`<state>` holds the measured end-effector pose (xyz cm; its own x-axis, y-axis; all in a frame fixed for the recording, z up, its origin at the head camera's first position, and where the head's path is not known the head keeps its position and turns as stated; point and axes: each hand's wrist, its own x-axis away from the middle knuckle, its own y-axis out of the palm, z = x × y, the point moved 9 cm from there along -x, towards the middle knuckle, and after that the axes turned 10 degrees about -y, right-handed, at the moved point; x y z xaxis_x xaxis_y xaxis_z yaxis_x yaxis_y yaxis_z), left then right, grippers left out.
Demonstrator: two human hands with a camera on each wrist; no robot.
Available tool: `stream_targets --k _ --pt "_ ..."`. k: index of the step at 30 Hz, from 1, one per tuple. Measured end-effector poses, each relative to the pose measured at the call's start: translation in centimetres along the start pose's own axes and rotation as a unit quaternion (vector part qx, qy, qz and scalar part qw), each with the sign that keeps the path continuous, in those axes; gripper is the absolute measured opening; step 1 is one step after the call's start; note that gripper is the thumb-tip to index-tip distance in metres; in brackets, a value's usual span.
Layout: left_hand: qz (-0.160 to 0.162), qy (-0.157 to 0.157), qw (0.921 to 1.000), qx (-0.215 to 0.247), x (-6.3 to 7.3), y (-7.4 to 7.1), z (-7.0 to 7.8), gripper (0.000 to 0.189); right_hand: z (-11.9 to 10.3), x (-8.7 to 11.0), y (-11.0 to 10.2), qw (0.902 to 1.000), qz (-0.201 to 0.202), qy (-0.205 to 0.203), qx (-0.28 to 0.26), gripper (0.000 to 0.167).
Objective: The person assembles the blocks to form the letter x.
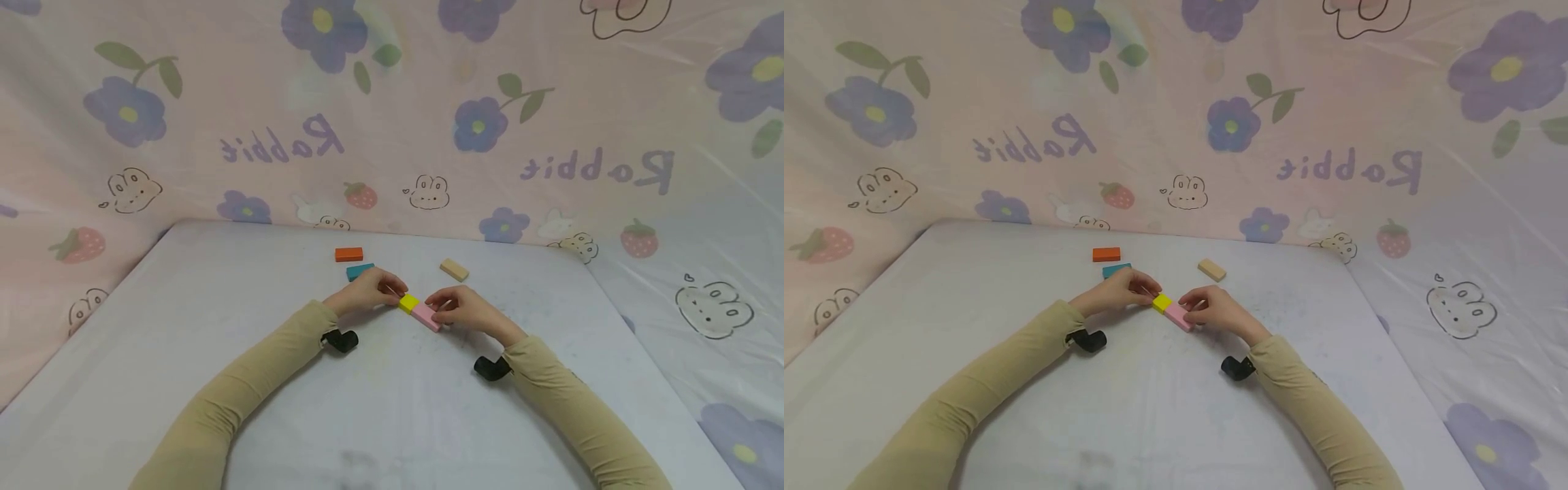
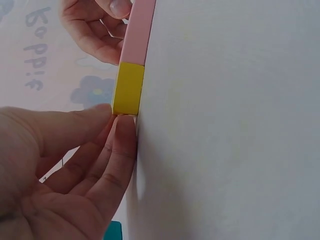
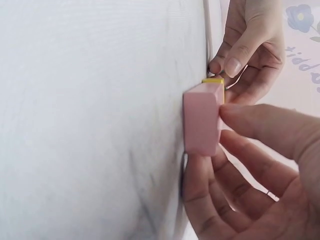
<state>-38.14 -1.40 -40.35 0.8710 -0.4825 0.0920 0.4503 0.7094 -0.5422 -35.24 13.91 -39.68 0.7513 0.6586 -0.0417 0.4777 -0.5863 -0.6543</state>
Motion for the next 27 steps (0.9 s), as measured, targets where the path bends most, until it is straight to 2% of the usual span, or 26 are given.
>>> stream_targets --k 10,17,21,27 --pt "-0.016 -0.015 0.9994 0.026 1.1 -1.3 -0.1 0.031 0.0 0.0 0.0 1.0 -0.002 0.009 -0.001 0.033" --pt "0.007 0.036 0.9976 0.059 2.3 -4.1 0.7 0.037 -0.1 -0.1 -0.1 1.0 0.0 0.006 0.002 0.033" --pt "0.024 0.05 0.9948 0.086 3.0 -5.8 0.7 0.04 -0.2 -0.1 -0.1 1.0 0.001 0.001 0.0 0.033" --pt "0.043 0.059 0.9936 0.086 3.9 -7.6 0.3 0.05 -0.1 0.1 0.1 0.9999 0.002 0.002 -0.01 0.033"
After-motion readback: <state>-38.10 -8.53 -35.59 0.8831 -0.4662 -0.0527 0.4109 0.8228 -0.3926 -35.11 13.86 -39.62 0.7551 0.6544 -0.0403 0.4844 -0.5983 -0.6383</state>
